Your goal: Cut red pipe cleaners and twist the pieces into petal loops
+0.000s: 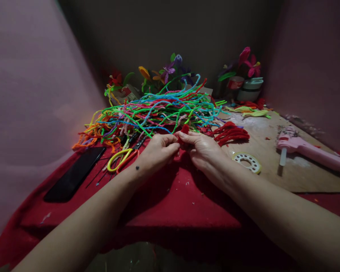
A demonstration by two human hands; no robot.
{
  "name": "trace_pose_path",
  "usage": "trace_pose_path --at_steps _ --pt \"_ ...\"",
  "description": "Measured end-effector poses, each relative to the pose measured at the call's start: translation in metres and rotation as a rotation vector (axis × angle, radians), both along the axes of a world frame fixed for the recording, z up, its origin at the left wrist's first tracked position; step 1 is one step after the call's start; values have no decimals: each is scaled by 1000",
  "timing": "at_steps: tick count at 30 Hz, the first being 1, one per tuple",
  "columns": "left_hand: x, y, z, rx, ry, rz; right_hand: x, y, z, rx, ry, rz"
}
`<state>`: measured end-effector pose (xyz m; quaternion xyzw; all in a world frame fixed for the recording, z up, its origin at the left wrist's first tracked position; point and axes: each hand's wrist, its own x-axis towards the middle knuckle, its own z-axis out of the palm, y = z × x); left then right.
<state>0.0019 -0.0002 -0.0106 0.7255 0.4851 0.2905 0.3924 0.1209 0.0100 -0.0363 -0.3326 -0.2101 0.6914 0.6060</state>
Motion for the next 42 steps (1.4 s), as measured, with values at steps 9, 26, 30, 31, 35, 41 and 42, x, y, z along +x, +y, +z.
trace_pose_path --at_steps 9,26,30,31,35,41,42 --pt "-2 3 -7 -53 -155 -10 3 3 -8 50 -19 136" --pt "-23 11 1 -326 -302 -89 12 2 8 128 -194 52" --pt "-21 12 -2 -310 -334 -96 11 2 6 162 -190 65" --pt "-20 12 -3 -311 -340 -90 11 2 5 175 -188 73" --pt "-17 13 -6 -348 -369 -43 9 3 1 194 -175 96" --pt "-17 15 -7 -362 -434 0 9 2 0 256 -220 112" --pt "-16 15 -7 -366 -450 4 9 2 -1 270 -225 119"
